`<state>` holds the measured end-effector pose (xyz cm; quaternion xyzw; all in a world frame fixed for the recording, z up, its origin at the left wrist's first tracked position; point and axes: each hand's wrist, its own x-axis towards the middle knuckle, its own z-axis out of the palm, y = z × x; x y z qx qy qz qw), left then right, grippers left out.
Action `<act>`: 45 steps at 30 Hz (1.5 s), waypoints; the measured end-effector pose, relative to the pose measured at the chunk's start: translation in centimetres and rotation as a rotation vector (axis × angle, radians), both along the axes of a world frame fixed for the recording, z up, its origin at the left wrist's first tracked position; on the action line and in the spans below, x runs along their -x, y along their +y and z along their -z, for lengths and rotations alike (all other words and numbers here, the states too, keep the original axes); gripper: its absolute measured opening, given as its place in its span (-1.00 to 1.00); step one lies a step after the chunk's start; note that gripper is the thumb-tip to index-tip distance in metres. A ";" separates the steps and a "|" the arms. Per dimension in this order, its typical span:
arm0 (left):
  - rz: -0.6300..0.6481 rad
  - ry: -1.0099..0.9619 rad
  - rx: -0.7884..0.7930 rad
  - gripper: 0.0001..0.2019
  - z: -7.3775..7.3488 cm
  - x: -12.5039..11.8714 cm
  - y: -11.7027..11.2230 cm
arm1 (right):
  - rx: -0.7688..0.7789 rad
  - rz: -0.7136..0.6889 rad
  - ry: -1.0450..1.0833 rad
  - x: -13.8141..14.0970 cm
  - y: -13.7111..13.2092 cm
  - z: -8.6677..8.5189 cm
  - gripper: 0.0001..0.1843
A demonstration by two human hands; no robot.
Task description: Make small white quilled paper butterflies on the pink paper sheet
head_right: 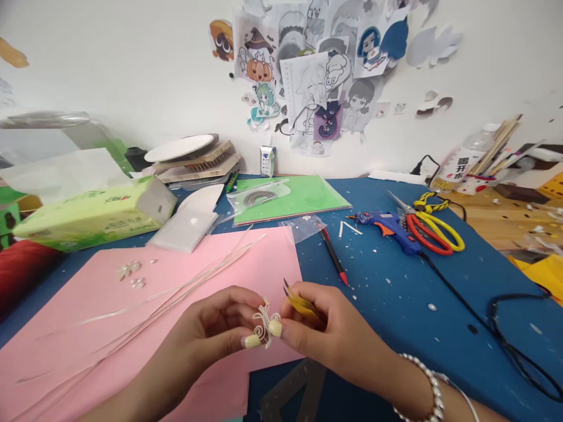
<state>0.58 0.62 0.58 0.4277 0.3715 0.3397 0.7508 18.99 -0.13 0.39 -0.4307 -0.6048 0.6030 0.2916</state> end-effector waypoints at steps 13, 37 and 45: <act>0.006 0.057 0.057 -0.94 -0.3 -0.1 0.1 | -0.142 -0.019 -0.180 0.5 -0.3 0.0 -0.80; 0.132 0.089 0.138 -0.88 -0.6 0.1 0.0 | -0.219 -0.018 -0.147 -0.7 0.7 -0.5 -0.70; 0.168 0.056 0.184 -0.89 -0.6 0.3 0.2 | -0.241 -0.042 -0.057 -0.8 0.6 -0.1 -0.79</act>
